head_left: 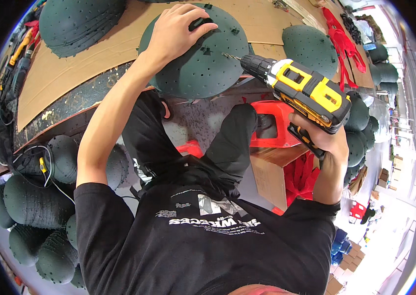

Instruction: Using a power drill to create holes in green dome-shaped plastic objects.

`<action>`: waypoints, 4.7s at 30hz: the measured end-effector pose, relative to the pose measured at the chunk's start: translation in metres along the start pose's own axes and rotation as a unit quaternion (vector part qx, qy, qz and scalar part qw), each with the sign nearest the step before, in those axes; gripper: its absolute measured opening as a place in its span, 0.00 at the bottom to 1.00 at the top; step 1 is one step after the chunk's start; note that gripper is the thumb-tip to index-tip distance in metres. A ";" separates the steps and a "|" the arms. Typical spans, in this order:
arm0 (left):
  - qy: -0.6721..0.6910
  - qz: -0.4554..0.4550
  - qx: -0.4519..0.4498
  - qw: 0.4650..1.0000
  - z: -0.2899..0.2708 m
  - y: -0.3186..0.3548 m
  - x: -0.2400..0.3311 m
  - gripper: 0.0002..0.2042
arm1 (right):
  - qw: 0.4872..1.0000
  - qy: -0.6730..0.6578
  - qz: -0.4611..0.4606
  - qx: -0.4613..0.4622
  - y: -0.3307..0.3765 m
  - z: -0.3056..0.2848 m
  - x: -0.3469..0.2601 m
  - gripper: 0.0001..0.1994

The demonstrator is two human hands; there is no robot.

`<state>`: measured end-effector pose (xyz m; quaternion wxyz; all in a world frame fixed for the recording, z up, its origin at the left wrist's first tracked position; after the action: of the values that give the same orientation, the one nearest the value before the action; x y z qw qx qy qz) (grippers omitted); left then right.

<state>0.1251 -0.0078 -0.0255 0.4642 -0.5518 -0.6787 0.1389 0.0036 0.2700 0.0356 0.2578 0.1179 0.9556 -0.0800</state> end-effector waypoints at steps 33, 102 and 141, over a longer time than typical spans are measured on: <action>0.014 -0.011 0.006 1.000 -0.003 0.004 -0.014 0.13 | 0.987 0.020 0.159 -0.018 -0.024 -0.039 -0.037 0.14; -0.309 0.132 -0.290 0.896 -0.017 -0.044 0.036 0.17 | 0.961 0.182 -0.174 0.110 0.103 -0.028 -0.009 0.16; -0.045 -0.006 0.023 0.999 0.001 0.029 -0.022 0.14 | 0.996 0.022 -0.085 0.004 -0.010 -0.013 -0.026 0.17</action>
<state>0.1419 -0.0167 -0.0569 0.4469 -0.5299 -0.6989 0.1762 0.0168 0.2582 0.0607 0.2282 0.0390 0.9673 -0.1032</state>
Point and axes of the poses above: each hand's wrist, its own y-axis away from the middle knuckle, its own z-axis out of the palm, x = y × z, the point moved 7 cm from there along -y, towards the middle knuckle, and after that the axes turned 4 degrees about y, right-handed, at the moved point
